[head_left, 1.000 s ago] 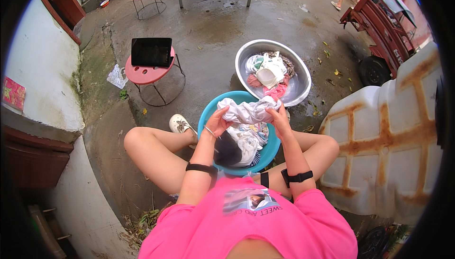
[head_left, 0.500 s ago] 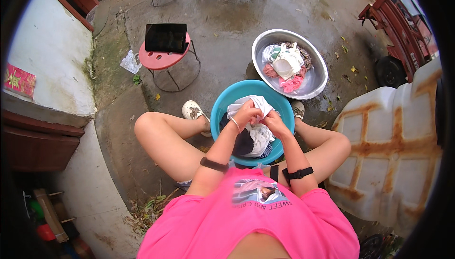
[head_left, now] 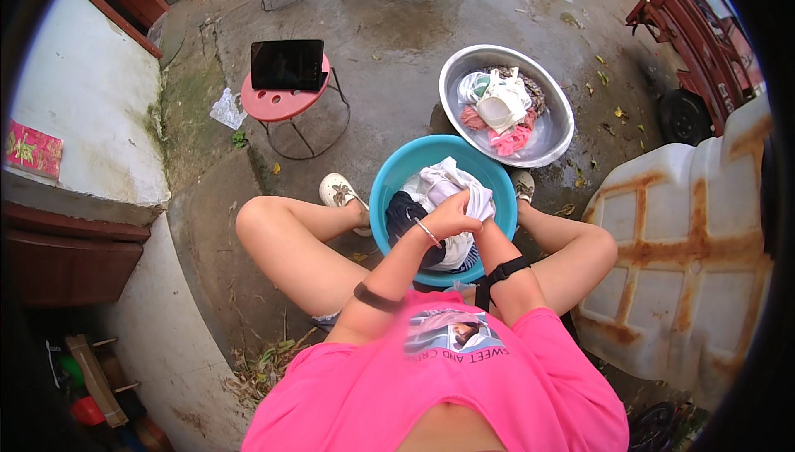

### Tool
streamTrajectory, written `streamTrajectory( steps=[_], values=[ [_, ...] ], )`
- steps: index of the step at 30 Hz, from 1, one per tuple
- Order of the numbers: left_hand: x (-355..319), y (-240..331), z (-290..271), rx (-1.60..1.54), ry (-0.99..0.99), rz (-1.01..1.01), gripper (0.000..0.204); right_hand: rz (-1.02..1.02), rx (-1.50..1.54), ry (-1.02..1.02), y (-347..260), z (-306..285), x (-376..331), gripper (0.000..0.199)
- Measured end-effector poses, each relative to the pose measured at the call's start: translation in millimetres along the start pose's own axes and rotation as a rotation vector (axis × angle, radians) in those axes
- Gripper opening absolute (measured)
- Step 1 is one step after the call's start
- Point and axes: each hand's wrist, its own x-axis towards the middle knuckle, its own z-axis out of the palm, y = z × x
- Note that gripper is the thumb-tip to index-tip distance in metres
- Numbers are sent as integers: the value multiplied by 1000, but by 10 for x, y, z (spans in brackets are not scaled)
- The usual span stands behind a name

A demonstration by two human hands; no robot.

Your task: Hand washing a white garment in a blue basin of soapy water.

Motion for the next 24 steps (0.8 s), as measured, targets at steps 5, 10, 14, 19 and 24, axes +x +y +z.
streamTrajectory(
  steps=[5, 10, 14, 19, 24],
  values=[
    [-14, 66, -19, -109, 70, -35, 39, 93, 148, -62, 180, -74, 82, 38],
    [318, -473, -418, 319, 493, 136, 26, 198, 425, -214, 270, -98, 10, 38],
    [332, -442, -788, 22, 948, 295, 19, -164, -81, -205, -338, -185, -456, 38],
    [255, -459, -1210, -815, 1147, 377, 16, 80, -388, 132, -1012, -919, -973, 14],
    [305, -364, -959, -610, 893, 216, 20, 185, -458, -92, -1144, -1079, -1092, 16]
  ],
)
